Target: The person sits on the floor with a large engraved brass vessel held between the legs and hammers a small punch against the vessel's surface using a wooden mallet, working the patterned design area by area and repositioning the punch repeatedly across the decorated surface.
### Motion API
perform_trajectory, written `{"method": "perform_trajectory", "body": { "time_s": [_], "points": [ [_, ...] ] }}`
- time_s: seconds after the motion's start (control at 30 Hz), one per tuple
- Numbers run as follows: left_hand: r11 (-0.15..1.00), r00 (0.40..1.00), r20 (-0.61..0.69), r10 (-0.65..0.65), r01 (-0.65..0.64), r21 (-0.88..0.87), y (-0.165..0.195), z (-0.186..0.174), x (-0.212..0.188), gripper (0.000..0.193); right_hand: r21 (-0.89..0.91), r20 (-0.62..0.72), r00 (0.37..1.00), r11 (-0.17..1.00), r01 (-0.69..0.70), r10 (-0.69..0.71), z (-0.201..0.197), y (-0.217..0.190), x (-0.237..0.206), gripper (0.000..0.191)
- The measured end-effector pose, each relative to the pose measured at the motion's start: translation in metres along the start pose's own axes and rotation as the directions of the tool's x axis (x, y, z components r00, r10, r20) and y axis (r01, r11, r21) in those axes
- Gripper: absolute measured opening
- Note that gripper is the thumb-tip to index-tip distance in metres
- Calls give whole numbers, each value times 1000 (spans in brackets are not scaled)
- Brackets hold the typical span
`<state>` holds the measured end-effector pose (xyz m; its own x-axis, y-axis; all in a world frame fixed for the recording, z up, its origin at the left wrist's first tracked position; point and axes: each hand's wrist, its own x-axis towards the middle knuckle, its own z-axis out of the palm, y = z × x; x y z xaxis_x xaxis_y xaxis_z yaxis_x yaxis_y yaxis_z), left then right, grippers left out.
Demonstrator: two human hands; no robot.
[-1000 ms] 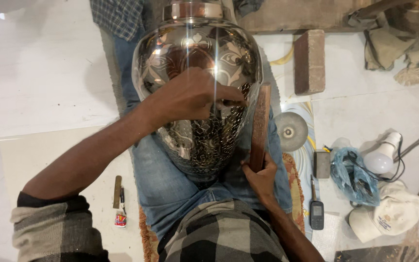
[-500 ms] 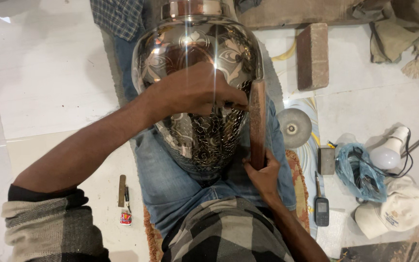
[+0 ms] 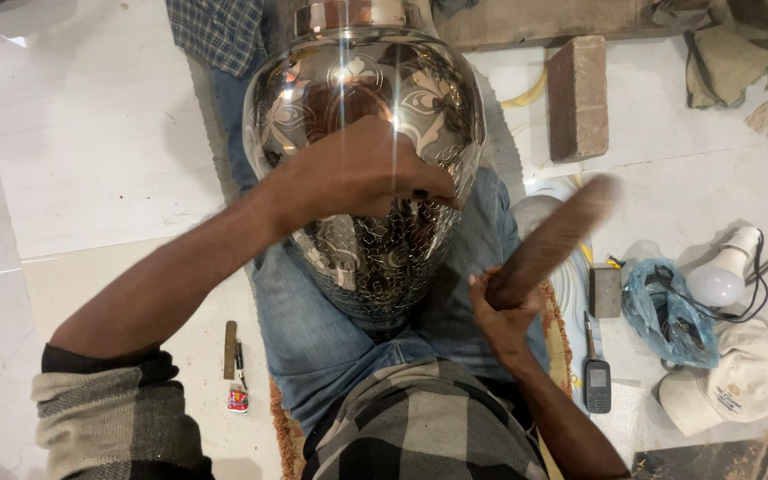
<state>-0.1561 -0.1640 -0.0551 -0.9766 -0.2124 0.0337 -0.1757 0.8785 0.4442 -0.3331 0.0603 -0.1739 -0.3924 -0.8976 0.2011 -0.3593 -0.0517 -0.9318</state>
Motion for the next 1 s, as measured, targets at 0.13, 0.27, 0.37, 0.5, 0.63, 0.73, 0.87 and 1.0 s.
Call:
{"method": "perform_trajectory", "body": {
  "time_s": [0.13, 0.27, 0.37, 0.5, 0.63, 0.73, 0.87, 1.0],
  "points": [
    [967, 968, -13, -249, 250, 52, 12, 11, -17, 59, -25, 207, 945, 967, -253, 253, -23, -9, 28, 27],
    [952, 922, -246, -298, 307, -1, 19, 26, -32, 63, -208, 383, 893, 964, -166, 237, -56, -36, 75, 27],
    [955, 847, -450, -283, 293, -49, 20, 41, -37, 57, -177, 406, 908, 984, -31, 102, -58, -56, 102, 27],
    [941, 694, -655, -297, 330, -77, 26, 65, -50, 39, -354, 596, 803, 904, 239, 21, -61, -79, 136, 40],
    [865, 524, -724, -448, 458, -203, 37, 88, -55, 53, -455, 642, 763, 835, 309, 68, -68, -100, 158, 31],
    [822, 353, -801, -484, 497, -278, 45, 101, -45, 30, -560, 706, 694, 712, 423, 143, -64, -113, 164, 31],
    [796, -15, -884, -467, 428, -428, 61, 115, -21, 32, -396, 689, 724, 852, 343, 29, -50, -122, 164, 34],
    [800, -111, -851, -513, 297, -521, 62, 124, -10, 20, -328, 688, 724, 876, 355, -36, -43, -120, 166, 40]
  ]
}}
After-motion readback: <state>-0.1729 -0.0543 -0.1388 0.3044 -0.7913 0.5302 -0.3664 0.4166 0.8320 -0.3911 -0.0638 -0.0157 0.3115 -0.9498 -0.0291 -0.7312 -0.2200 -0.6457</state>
